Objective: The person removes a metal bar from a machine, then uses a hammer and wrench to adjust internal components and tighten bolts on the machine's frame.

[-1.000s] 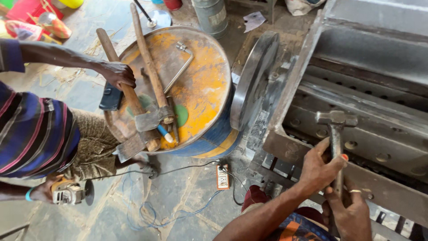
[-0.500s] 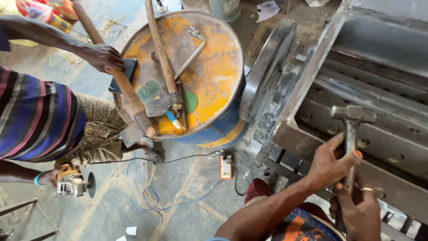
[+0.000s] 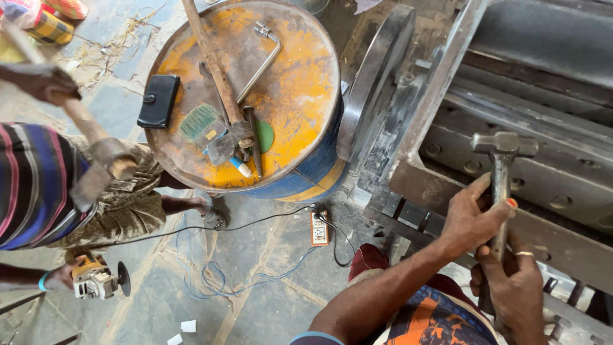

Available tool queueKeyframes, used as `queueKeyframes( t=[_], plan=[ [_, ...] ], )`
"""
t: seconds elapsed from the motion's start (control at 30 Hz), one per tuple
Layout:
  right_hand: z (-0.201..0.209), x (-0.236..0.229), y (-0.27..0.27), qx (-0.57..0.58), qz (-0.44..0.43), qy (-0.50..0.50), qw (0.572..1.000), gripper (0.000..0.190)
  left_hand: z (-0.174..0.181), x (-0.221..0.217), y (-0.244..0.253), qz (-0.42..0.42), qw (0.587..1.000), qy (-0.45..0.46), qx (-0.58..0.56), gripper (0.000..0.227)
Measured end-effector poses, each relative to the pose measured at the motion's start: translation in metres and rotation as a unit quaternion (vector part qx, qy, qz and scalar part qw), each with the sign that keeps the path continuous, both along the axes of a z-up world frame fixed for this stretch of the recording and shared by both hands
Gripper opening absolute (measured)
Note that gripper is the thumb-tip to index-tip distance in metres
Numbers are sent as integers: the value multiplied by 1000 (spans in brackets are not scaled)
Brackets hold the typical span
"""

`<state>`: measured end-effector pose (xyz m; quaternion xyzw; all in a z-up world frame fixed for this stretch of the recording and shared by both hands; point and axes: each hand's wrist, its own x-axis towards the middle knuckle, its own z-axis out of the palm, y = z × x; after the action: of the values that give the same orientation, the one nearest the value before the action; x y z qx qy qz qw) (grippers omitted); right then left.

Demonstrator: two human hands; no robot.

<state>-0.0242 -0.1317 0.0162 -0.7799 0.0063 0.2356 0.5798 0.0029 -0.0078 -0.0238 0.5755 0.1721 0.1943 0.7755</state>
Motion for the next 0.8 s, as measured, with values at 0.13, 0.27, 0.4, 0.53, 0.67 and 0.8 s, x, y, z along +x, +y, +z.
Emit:
queueKeyframes(
  t=[0.13, 0.27, 0.4, 0.53, 0.67, 0.8],
  plan=[
    [-3, -6, -2, 21, 5, 2, 1000, 53, 1, -6, 0, 7, 1000, -23, 8, 63],
    [-3, -12, 4, 54, 17, 2, 998, 55, 11, -18, 7, 28, 999, -45, 12, 56],
    [4, -15, 15, 43, 42, 15, 998, 61, 25, -34, 17, 28, 992, -95, -76, 37],
    [14, -15, 33, 37, 111, 2, 993, 62, 42, -44, 37, 94, 983, -119, -102, 44],
    [25, -17, 51, 5, 200, -11, 980, 52, 53, -57, 63, 161, 970, -147, -108, 43],
    [30, -23, 79, -25, 246, -40, 968, 45, 57, -74, 93, 212, 973, -83, -37, 39]
  ],
)
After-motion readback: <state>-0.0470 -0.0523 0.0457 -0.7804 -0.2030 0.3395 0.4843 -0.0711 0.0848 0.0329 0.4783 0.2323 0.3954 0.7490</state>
